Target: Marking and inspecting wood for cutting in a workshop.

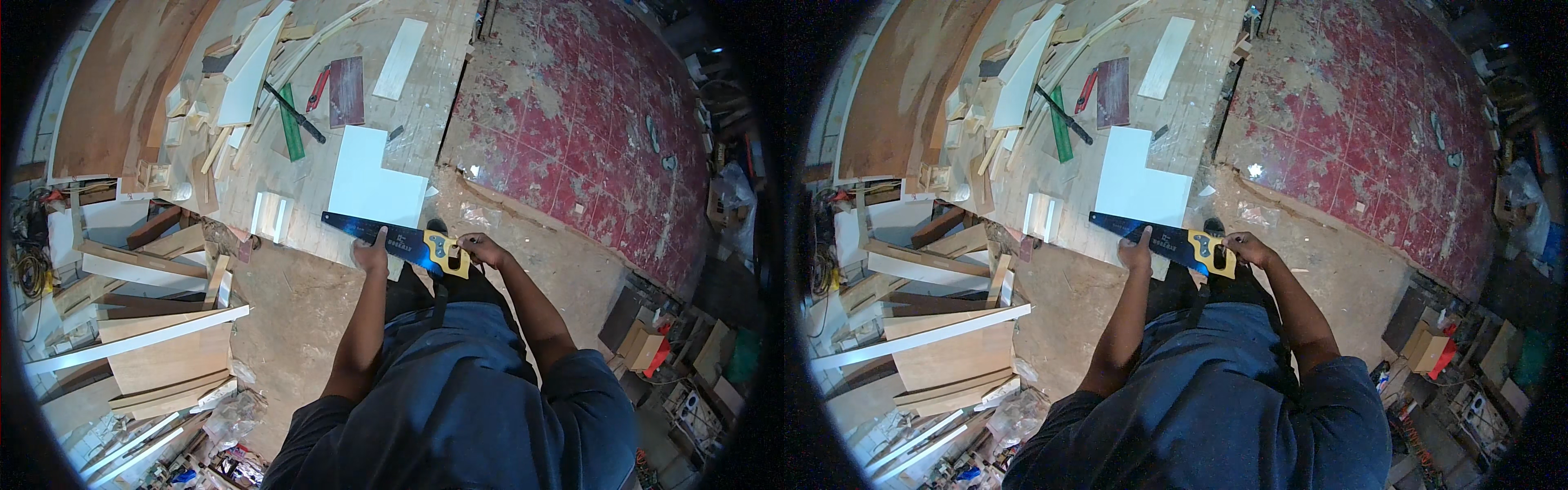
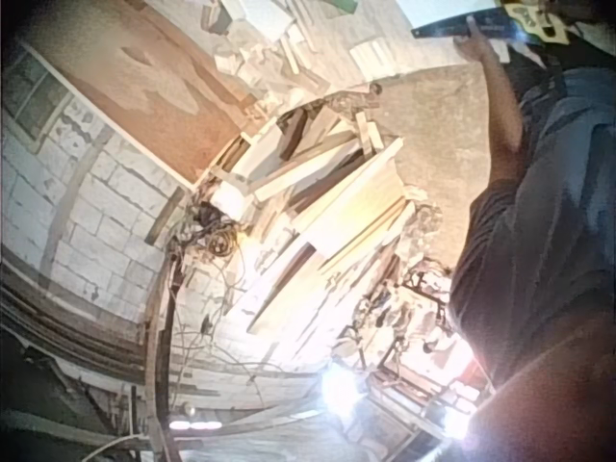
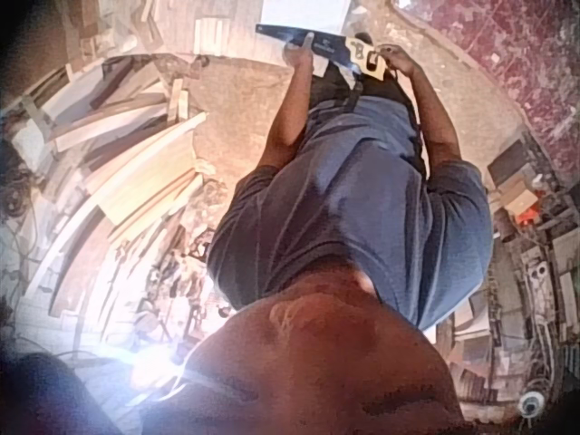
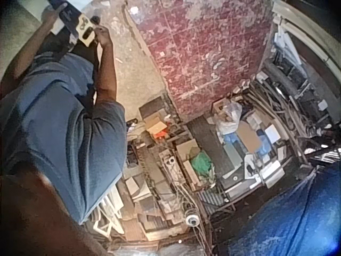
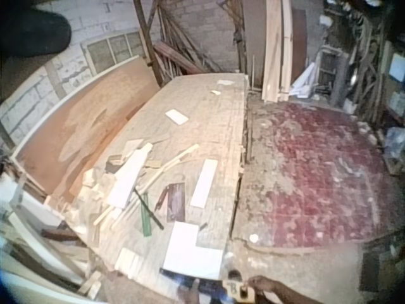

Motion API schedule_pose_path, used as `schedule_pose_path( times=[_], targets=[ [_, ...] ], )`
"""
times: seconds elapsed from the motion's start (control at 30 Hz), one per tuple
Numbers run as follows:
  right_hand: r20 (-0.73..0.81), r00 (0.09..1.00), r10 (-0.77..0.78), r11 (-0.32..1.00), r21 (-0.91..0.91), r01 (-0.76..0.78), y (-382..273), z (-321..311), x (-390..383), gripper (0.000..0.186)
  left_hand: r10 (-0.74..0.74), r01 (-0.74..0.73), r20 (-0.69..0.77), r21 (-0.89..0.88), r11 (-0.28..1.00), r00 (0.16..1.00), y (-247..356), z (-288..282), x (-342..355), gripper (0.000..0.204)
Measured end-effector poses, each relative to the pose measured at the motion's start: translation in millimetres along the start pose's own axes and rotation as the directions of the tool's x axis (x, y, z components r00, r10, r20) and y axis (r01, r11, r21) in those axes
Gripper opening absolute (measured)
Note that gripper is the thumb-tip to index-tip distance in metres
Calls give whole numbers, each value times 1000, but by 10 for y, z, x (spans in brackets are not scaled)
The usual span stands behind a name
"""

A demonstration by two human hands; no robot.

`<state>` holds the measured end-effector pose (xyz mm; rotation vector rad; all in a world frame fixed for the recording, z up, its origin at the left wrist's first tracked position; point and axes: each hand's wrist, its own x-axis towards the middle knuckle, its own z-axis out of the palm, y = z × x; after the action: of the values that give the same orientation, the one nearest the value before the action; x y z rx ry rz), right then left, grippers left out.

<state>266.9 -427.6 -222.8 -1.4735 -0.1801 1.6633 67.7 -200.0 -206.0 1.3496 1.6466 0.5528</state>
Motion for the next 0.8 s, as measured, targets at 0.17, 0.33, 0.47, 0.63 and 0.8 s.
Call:
schedule_pose_path(
  times=[0.17, 0.33, 0.47, 0.63, 0.8],
  targets=[
    [-10, 1000, 12, 1000, -9, -12, -61, 63, -2, 33, 5, -4, -17, 48, 999, 1000, -43, -48, 56, 45],
    [2, 1000, 7, 999, 32, -7, 20, 16, 31, 31, -3, 2, 2, 34, 999, 1000, 14, -35, 25, 45],
    [1, 1000, 19, 1000, 21, -19, 16, 16, 42, 31, -8, 9, -19, 54, 998, 1000, 35, -38, 14, 48],
    [-18, 1000, 17, 1000, 0, -17, -50, 48, 2, 29, 35, -36, -11, -71, 997, 999, 47, -29, 22, 51],
    [-73, 997, 18, 974, -222, -34, -255, 109, -10, 27, -81, 83, -32, 57, 995, 996, -44, -121, 107, 46]
  ],
)
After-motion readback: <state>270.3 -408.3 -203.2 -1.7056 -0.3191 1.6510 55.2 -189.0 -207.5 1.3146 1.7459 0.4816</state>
